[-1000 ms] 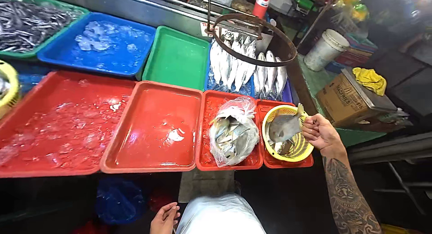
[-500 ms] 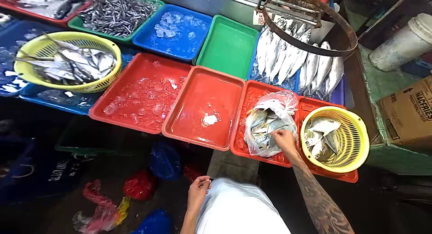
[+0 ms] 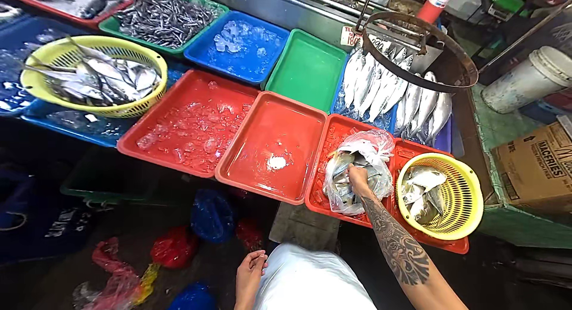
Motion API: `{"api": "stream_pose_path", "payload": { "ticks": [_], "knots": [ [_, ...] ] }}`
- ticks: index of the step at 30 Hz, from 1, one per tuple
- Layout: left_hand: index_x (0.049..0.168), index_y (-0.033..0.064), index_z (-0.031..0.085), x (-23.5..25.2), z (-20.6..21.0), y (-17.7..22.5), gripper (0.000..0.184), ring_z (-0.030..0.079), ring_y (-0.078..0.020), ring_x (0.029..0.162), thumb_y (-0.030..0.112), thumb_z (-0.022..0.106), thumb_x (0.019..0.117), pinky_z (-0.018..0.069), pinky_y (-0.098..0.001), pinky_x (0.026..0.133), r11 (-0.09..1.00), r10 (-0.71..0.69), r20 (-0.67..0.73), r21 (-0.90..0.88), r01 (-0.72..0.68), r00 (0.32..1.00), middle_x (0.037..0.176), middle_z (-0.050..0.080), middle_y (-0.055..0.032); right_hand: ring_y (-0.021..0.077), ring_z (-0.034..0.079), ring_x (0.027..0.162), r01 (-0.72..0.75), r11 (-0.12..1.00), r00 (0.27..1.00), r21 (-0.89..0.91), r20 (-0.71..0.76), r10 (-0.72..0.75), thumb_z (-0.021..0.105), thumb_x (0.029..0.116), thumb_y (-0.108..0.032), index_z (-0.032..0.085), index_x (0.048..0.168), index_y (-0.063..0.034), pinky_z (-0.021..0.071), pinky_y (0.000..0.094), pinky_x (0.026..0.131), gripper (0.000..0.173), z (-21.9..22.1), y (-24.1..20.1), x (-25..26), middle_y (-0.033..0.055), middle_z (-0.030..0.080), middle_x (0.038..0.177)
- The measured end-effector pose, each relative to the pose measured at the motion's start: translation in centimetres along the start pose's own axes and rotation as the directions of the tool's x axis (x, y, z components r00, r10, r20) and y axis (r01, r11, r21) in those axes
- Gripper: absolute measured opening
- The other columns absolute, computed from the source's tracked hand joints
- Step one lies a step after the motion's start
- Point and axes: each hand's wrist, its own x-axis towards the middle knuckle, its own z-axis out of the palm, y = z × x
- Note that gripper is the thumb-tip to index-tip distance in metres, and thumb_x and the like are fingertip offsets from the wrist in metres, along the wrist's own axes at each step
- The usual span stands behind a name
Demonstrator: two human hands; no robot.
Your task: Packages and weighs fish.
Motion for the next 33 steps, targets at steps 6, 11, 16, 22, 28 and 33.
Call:
{"api": "stream_pose_path", "payload": {
  "ticks": [6, 11, 16, 22, 28, 33],
  "knots": [
    [0.117, -0.0012, 0.065, 0.3, 0.3, 0.6, 0.018, 0.069, -0.0129, 0.075, 0.009, 0.057, 0.1047, 0.0569, -0.0278, 0.065, 1.000, 0.008, 0.025, 0.010, -0.008, 1.000, 0.096, 0.072, -0.0099, 0.0091, 0.036, 0.047, 0.004, 0.993, 1.000, 0.117, -0.008, -0.003, 0.056, 0.1038, -0.025, 0.057, 0.071, -0.0078, 0.0316, 0.0282, 0.048, 0.037, -1.8, -1.2, -1.5, -0.0005, 0.046, 0.060],
    [0.116, -0.0014, 0.065, 0.9, 0.4, 1.8, 0.017, 0.069, -0.0134, 0.077, 0.008, 0.057, 0.1045, 0.0570, -0.0284, 0.066, 0.999, 0.008, 0.041, 0.041, -0.010, 0.999, 0.097, 0.072, -0.0108, 0.0042, 0.030, 0.040, 0.009, 0.965, 0.998, 0.262, 0.052, -0.023, 0.052, 0.1048, -0.019, 0.055, 0.068, -0.0094, 0.0250, 0.0215, 0.040, 0.038, -5.6, -2.7, -5.2, -0.0044, 0.041, 0.051],
    [0.122, -0.0047, 0.062, 1.3, 0.3, 1.6, 0.023, 0.069, -0.0150, 0.079, 0.008, 0.056, 0.1033, 0.0581, -0.0318, 0.068, 0.995, 0.071, 0.081, 0.060, -0.075, 0.994, 0.101, 0.071, -0.0139, 0.0015, 0.025, 0.037, 0.027, 0.847, 0.999, 0.532, 0.022, -0.045, 0.046, 0.1036, -0.010, 0.050, 0.069, -0.0117, 0.0208, 0.0172, 0.037, 0.035, -12.6, -3.1, -6.7, -0.0068, 0.034, 0.048],
    [0.120, -0.0042, 0.063, 1.7, 1.6, 2.1, 0.021, 0.070, -0.0137, 0.077, 0.008, 0.057, 0.1033, 0.0585, -0.0294, 0.066, 0.991, 0.067, 0.142, 0.108, -0.082, 0.988, 0.099, 0.072, -0.0129, 0.0008, 0.029, 0.042, 0.168, 0.966, 0.985, 0.197, -0.068, -0.157, 0.048, 0.1041, -0.027, 0.056, 0.078, -0.0142, 0.0285, 0.0188, 0.041, 0.030, -23.2, -2.3, -5.0, -0.0099, 0.036, 0.053],
    [0.118, -0.0017, 0.065, 2.2, 2.4, 2.9, 0.019, 0.069, -0.0148, 0.078, 0.010, 0.058, 0.1040, 0.0574, -0.0310, 0.068, 0.983, 0.056, 0.150, 0.166, -0.081, 0.987, 0.099, 0.072, -0.0121, 0.0221, 0.054, 0.063, 0.201, 0.923, 0.843, -0.329, -0.422, -0.334, 0.051, 0.1042, -0.023, 0.071, 0.097, -0.0026, 0.0467, 0.0421, 0.061, 0.029, -28.5, 2.0, -2.0, 0.0109, 0.059, 0.075],
    [0.118, -0.0014, 0.065, 1.8, 2.4, 2.7, 0.019, 0.070, -0.0167, 0.080, 0.010, 0.058, 0.1041, 0.0583, -0.0333, 0.069, 0.986, 0.048, 0.126, 0.154, -0.068, 0.991, 0.099, 0.072, -0.0124, 0.0443, 0.059, 0.124, 0.249, 0.694, 0.837, -0.675, -0.211, -0.505, 0.052, 0.1050, -0.018, 0.062, 0.135, 0.0025, 0.0466, 0.0569, 0.106, 0.037, -23.9, 3.6, -4.0, 0.0306, 0.060, 0.132]
  ]
}}
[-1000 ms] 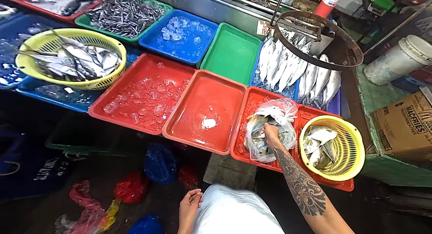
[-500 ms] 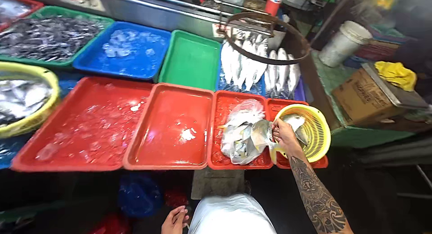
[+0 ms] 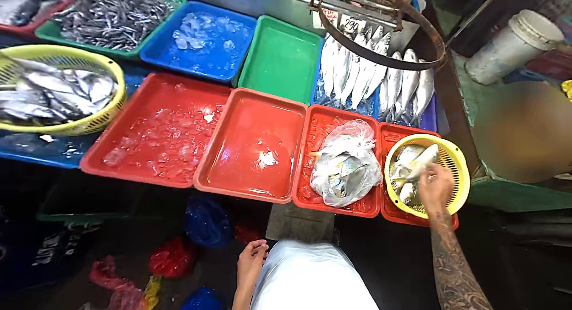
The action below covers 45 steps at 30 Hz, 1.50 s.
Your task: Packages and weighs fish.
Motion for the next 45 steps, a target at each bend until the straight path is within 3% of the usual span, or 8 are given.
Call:
{"api": "stream_pose_path", "payload": {
  "ticks": [2, 5, 13, 21, 31, 34, 38, 45],
  "knots": [
    [0.118, -0.0015, 0.066, 0.0, 0.1, -0.3, 0.019, 0.070, -0.0172, 0.080, 0.010, 0.058, 0.1038, 0.0586, -0.0341, 0.070, 1.000, -0.005, 0.010, 0.007, 0.005, 1.000, 0.099, 0.073, -0.0127, 0.0429, 0.058, 0.126, 0.247, 0.968, 0.947, 0.042, 0.202, -0.251, 0.057, 0.1032, -0.017, 0.067, 0.129, 0.0003, 0.0465, 0.0564, 0.107, 0.033, 2.8, -3.5, -1.0, 0.0277, 0.062, 0.130],
    [0.117, -0.0013, 0.066, 0.1, 0.2, -0.2, 0.019, 0.071, -0.0173, 0.079, 0.010, 0.059, 0.1034, 0.0588, -0.0340, 0.070, 1.000, 0.019, 0.027, 0.023, -0.019, 0.999, 0.099, 0.073, -0.0124, 0.0389, 0.055, 0.126, 0.523, 0.848, 0.751, 0.083, 0.425, -0.505, 0.069, 0.0971, -0.020, 0.074, 0.120, -0.0100, 0.0440, 0.0571, 0.108, 0.025, 7.3, -8.4, -0.9, 0.0177, 0.065, 0.127],
    [0.119, -0.0009, 0.065, -0.3, -1.4, -1.0, 0.020, 0.071, -0.0165, 0.080, 0.010, 0.058, 0.1039, 0.0587, -0.0335, 0.070, 0.999, 0.021, -0.066, -0.027, -0.022, 0.998, 0.099, 0.072, -0.0121, 0.0408, 0.053, 0.128, 0.699, 0.701, 0.513, -0.143, 0.783, -0.351, 0.067, 0.0965, -0.015, 0.074, 0.113, -0.0058, 0.0404, 0.0621, 0.105, 0.020, 12.8, -13.0, 2.0, 0.0191, 0.067, 0.123],
    [0.117, -0.0009, 0.066, -1.1, -1.8, -3.0, 0.018, 0.070, -0.0160, 0.078, 0.009, 0.058, 0.1041, 0.0583, -0.0325, 0.068, 0.998, -0.025, -0.109, -0.066, 0.018, 0.994, 0.098, 0.073, -0.0122, 0.0370, 0.065, 0.110, 0.741, 0.661, 0.394, 0.121, 0.718, -0.574, 0.066, 0.0959, -0.007, 0.074, 0.100, 0.0014, 0.0463, 0.0539, 0.105, 0.012, 11.8, -11.1, 4.2, 0.0193, 0.071, 0.104],
    [0.116, 0.0000, 0.066, -0.6, -1.3, -1.5, 0.017, 0.070, -0.0162, 0.078, 0.009, 0.058, 0.1040, 0.0581, -0.0324, 0.068, 1.000, 0.008, -0.077, -0.026, -0.010, 0.997, 0.098, 0.073, -0.0114, 0.0350, 0.066, 0.095, 0.714, 0.628, 0.562, 0.309, 0.282, -0.778, 0.070, 0.0902, 0.001, 0.072, 0.089, 0.0018, 0.0521, 0.0514, 0.094, 0.003, 8.1, -9.8, 4.0, 0.0173, 0.069, 0.089],
    [0.117, -0.0001, 0.066, -0.3, -1.3, -1.1, 0.018, 0.070, -0.0164, 0.079, 0.010, 0.059, 0.1039, 0.0580, -0.0328, 0.068, 1.000, 0.019, -0.068, -0.021, -0.020, 0.997, 0.099, 0.073, -0.0115, 0.0308, 0.066, 0.085, 0.634, 0.658, 0.685, 0.406, 0.100, -0.722, 0.072, 0.0887, 0.003, 0.072, 0.090, 0.0022, 0.0542, 0.0500, 0.083, 0.002, 6.7, -9.7, 3.8, 0.0165, 0.069, 0.088],
    [0.117, -0.0009, 0.066, -0.4, -1.5, -1.4, 0.018, 0.070, -0.0166, 0.078, 0.008, 0.059, 0.1034, 0.0581, -0.0333, 0.069, 1.000, 0.013, -0.079, -0.018, -0.015, 0.997, 0.098, 0.072, -0.0121, 0.0155, 0.058, 0.067, 0.481, 0.649, 0.828, 0.589, -0.062, -0.557, 0.074, 0.0900, -0.003, 0.070, 0.091, 0.0000, 0.0509, 0.0342, 0.064, 0.005, 6.4, -9.5, 3.0, 0.0102, 0.066, 0.084],
    [0.123, -0.0059, 0.061, -0.8, -1.1, -2.4, 0.024, 0.069, -0.0193, 0.081, 0.009, 0.055, 0.1048, 0.0589, -0.0365, 0.072, 0.997, 0.037, 0.019, 0.065, -0.038, 0.999, 0.104, 0.069, -0.0181, 0.0154, 0.051, 0.057, 0.379, 0.611, 0.911, 0.695, -0.165, -0.378, 0.071, 0.0956, -0.012, 0.067, 0.095, -0.0050, 0.0433, 0.0308, 0.051, 0.008, 3.8, -10.0, 0.3, 0.0082, 0.063, 0.077]
  ]
}}
